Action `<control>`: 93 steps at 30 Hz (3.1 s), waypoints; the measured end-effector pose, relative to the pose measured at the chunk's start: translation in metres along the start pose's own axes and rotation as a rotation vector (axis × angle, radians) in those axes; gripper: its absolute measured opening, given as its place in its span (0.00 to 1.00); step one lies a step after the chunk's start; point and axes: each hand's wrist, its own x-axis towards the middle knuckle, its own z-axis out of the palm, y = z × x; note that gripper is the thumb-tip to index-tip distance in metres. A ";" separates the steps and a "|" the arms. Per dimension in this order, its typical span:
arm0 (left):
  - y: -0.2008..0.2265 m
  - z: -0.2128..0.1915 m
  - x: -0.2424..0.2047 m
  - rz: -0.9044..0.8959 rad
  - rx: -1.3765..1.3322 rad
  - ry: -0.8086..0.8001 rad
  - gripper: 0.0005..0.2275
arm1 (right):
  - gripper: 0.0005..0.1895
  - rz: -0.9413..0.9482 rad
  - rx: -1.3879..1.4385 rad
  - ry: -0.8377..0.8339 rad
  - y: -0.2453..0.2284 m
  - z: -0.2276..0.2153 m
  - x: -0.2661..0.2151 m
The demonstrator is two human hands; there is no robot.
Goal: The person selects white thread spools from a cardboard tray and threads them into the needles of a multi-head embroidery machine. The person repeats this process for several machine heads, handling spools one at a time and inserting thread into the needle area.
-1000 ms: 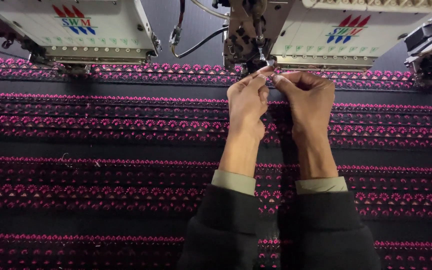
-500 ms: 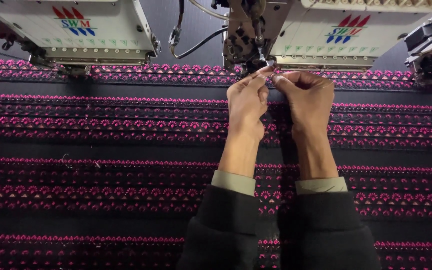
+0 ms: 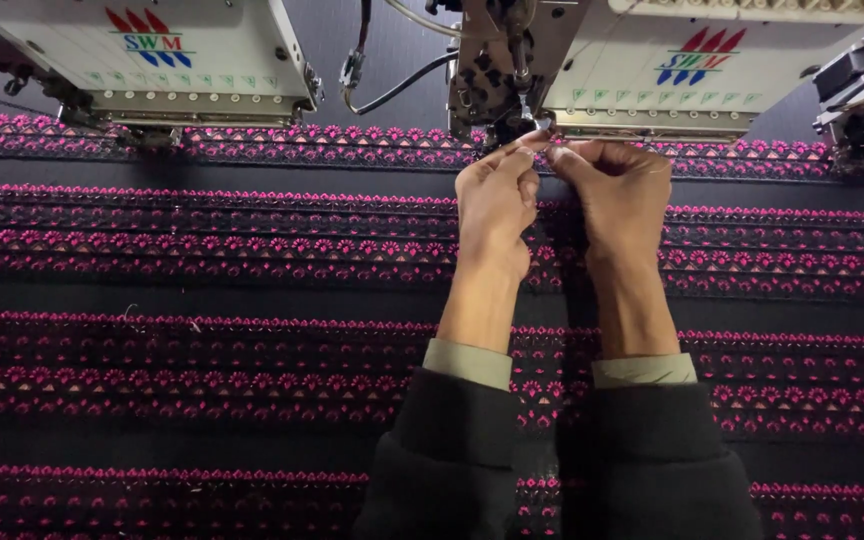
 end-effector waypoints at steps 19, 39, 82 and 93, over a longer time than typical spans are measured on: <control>0.006 0.001 -0.006 0.012 -0.006 -0.001 0.13 | 0.05 -0.001 0.013 -0.021 -0.002 0.000 -0.001; -0.019 0.007 0.008 0.546 1.034 0.370 0.11 | 0.04 0.033 0.011 0.023 0.016 0.003 0.013; 0.064 -0.075 -0.050 0.538 -0.020 -0.122 0.11 | 0.07 0.056 -0.029 -0.104 -0.014 -0.011 -0.001; 0.023 -0.038 -0.076 0.224 -0.298 -0.826 0.06 | 0.10 0.094 0.028 -0.308 -0.031 -0.039 -0.017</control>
